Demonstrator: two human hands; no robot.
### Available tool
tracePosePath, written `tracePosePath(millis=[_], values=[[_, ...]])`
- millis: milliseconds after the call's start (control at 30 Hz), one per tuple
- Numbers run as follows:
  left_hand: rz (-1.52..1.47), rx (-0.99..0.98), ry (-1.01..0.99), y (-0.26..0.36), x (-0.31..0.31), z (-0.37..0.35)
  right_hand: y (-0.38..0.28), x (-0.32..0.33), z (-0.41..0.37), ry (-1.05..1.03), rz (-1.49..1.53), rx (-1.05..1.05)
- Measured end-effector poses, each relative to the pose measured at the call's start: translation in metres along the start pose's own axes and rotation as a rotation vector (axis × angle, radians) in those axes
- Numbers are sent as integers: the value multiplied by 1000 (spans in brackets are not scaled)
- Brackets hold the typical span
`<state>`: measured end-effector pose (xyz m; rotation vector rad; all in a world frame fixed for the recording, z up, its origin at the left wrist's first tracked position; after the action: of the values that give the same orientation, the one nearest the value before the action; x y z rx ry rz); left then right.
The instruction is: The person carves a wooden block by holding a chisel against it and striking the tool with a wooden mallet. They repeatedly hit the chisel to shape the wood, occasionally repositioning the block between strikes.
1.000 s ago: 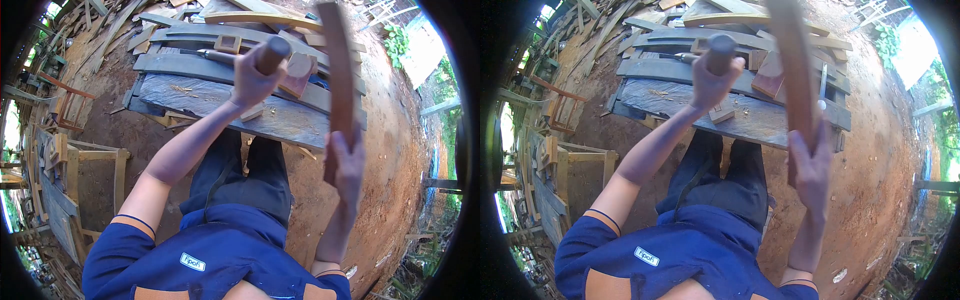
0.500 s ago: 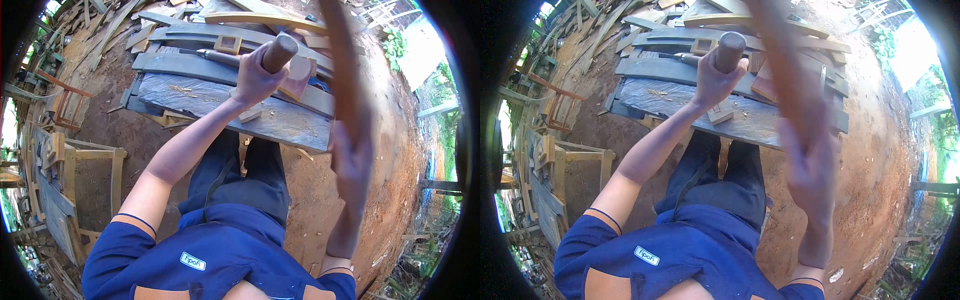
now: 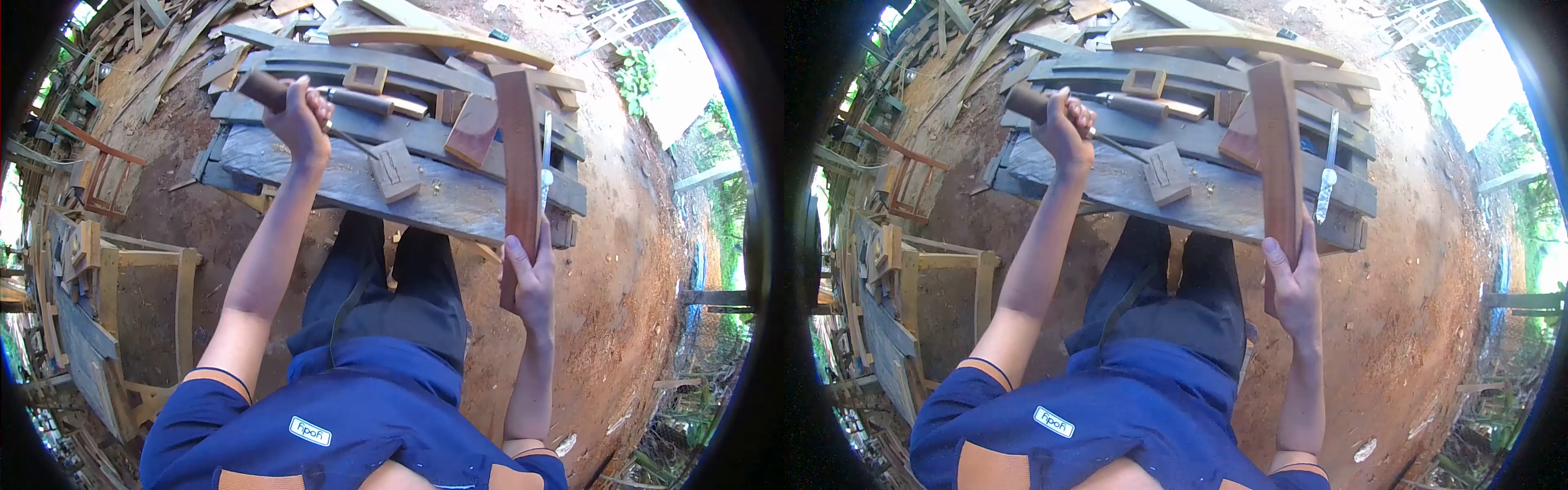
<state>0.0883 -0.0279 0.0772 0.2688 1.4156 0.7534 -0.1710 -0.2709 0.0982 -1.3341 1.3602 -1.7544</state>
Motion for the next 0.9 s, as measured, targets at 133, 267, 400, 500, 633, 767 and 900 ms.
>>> tracePosePath(millis=[133, 267, 400, 500, 633, 767, 900], values=[[37, -20, -201, 0, -36, -17, 12, 1, -5, 57, 96, -93], [128, -53, -385, -12, -53, -28, 14, -1, -7, 84, 88, -84], [188, -37, -439, -17, -60, -38, 16, -2, -7, 93, 105, -103], [233, -37, -463, -22, -59, -38, 22, -4, -4, 76, 107, -99], [281, -46, -498, -24, -63, -39, 21, -6, 0, 48, 95, -101], [388, 4, -685, -33, -76, -47, -2, -4, 10, 42, 81, -66], [591, -181, -770, -43, -94, -61, -56, 21, 14, 259, 142, 103]])
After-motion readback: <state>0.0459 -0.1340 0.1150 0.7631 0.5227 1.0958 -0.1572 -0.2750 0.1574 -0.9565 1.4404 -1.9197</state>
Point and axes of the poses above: each hand's wrist, its own z-axis towards the middle knuckle, its own x-axis out of the back of the hand, y = z × x, the point moved 4 cm from there along z, towards the middle knuckle, and after that the axes turned 8 degrees about -z, right-handed, at the moved point
